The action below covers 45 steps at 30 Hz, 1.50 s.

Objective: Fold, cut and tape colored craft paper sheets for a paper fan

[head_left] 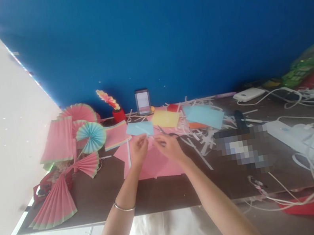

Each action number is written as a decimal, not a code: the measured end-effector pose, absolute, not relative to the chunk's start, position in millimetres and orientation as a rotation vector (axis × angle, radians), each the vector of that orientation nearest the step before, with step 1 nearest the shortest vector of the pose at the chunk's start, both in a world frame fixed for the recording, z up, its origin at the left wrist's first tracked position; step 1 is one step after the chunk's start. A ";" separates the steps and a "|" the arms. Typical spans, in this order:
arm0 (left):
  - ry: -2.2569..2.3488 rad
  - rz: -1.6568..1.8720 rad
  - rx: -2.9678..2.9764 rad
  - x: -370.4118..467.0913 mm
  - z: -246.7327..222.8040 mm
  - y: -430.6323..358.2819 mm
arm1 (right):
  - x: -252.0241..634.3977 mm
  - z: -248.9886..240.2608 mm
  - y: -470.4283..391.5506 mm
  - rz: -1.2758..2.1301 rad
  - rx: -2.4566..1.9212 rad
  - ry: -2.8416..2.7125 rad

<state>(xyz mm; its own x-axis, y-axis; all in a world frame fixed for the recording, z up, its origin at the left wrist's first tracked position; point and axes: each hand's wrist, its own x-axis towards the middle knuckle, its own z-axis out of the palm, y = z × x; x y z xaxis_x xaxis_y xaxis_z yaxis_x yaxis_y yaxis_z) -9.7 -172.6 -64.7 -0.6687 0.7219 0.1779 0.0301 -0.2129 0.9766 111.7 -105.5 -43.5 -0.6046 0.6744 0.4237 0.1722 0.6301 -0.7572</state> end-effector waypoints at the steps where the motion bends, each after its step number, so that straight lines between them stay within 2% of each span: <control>1: 1.580 1.928 0.903 -9.3 -64.4 -172.9 | 112.3 -41.9 -105.6 0.917 -0.642 -2.141; 12: 1.438 1.941 0.961 2.0 -55.7 -177.5 | 115.4 -32.8 -101.4 1.024 -0.648 -2.128; 29: 1.489 1.913 1.103 1.4 -55.7 -180.3 | 114.7 -36.0 -100.1 1.019 -0.693 -2.122; 45: 1.881 1.924 1.252 -3.9 -63.3 -177.5 | 114.6 -31.3 -107.3 1.097 -0.720 -2.059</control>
<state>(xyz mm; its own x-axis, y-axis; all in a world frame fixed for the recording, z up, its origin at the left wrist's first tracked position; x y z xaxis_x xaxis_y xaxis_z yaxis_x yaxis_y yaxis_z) -3.9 -177.5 -63.3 -0.6317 0.6428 0.4334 0.4186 -0.1877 0.8886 114.6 -107.3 -31.3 -0.6115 0.7281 0.3096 0.1495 0.4906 -0.8585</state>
